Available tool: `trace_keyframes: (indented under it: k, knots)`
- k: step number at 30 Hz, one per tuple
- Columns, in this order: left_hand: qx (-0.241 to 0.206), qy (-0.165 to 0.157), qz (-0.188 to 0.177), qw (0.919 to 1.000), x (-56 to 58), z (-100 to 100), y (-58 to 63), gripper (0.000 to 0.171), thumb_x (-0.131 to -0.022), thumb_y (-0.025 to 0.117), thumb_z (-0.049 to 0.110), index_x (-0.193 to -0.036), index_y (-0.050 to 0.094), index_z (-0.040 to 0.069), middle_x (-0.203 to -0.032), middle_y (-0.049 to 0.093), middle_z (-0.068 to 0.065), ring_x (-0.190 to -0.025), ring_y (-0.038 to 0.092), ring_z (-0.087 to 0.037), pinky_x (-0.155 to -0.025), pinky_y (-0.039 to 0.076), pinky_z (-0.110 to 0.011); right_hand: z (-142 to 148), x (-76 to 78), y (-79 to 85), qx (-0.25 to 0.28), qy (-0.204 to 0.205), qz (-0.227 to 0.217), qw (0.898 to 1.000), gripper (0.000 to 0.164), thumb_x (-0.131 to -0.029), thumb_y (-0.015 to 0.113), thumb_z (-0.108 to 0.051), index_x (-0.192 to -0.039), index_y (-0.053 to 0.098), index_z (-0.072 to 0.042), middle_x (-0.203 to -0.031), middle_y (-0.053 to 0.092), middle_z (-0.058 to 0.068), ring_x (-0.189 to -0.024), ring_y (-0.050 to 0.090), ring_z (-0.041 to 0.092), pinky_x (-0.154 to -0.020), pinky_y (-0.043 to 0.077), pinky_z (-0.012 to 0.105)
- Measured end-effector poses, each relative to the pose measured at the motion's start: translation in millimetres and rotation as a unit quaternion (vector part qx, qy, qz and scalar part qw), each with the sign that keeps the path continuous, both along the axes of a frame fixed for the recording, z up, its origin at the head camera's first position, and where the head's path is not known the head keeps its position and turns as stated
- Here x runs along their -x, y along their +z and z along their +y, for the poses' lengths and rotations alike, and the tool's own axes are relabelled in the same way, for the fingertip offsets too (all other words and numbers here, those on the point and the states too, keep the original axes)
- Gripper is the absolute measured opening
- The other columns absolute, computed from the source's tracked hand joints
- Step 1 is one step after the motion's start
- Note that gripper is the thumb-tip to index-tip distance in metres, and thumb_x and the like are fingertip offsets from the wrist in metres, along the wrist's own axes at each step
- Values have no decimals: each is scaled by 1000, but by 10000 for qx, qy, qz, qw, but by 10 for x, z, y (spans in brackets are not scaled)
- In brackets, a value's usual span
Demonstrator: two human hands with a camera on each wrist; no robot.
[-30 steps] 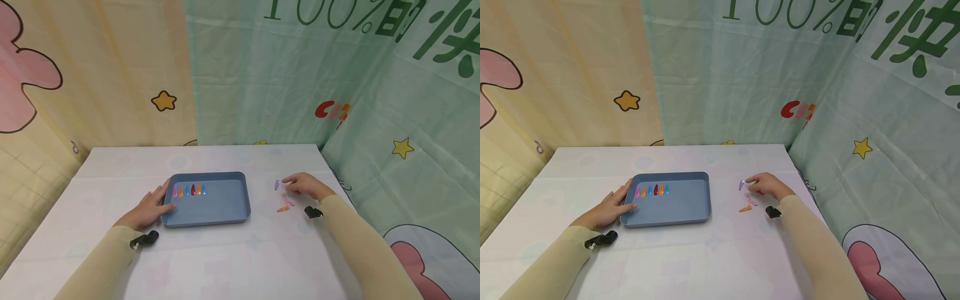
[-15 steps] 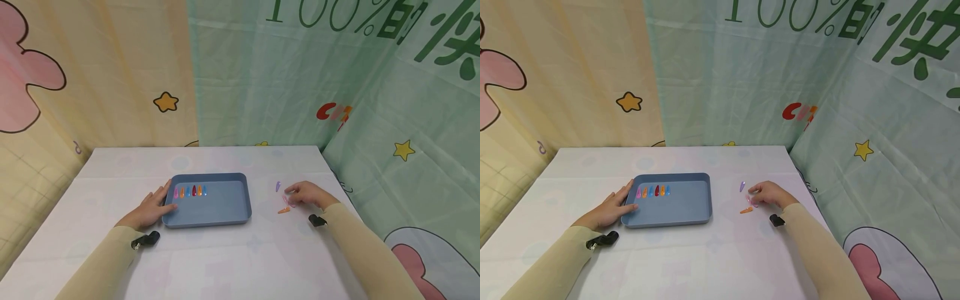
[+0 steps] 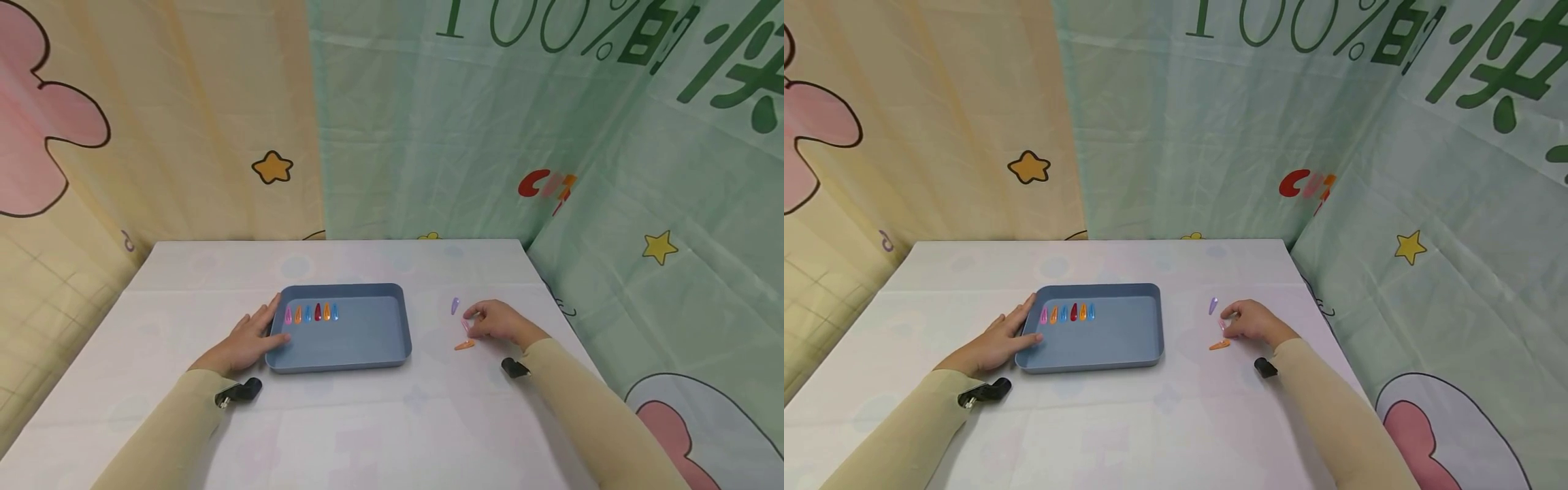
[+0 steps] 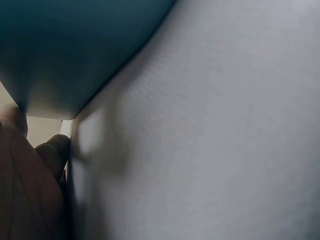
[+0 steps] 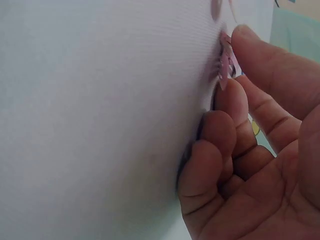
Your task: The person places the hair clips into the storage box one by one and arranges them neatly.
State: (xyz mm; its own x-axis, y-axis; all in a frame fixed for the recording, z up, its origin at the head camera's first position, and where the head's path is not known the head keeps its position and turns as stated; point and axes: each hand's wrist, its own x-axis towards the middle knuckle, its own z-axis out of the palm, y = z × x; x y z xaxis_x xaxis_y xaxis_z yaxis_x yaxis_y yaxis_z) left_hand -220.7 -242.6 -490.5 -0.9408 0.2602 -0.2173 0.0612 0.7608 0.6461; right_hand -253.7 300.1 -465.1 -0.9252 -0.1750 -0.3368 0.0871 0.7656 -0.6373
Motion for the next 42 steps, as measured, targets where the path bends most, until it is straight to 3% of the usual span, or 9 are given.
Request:
trace_keyframes:
  k: [8, 23, 42]
  knots:
    - [-23, 31, -31, 10000, -4, 7, -4, 104, -99, 62, 60, -171, -4, 25, -175, 5, -25, -162, -5, -50, -128, -12, -68, -2, 8, -72, -98, -96, 83, 9999, 41, -88, 82, -9, -127, 71, -4, -80, 60, 2, -73, 54, 16, -64, 45, 27]
    - [-12, 1, 58, 10000, 8, -9, -39, 104, -99, 63, 59, -171, -4, 24, -175, 6, -26, -162, -3, -51, -129, -11, -68, -114, -53, -54, -431, -86, 378, 9983, 37, -89, 78, -8, -125, 73, -6, -91, 62, 6, -81, 56, 19, -69, 48, 28]
    - [-44, -69, 160, 9998, 13, -4, -30, 104, -100, 64, 56, -171, -3, 21, -175, 8, -27, -162, -2, -51, -128, -11, -68, -80, -65, -86, -179, -192, 364, 9990, 40, -90, 76, -7, -129, 71, -4, -90, 61, 7, -81, 56, 19, -66, 46, 27]
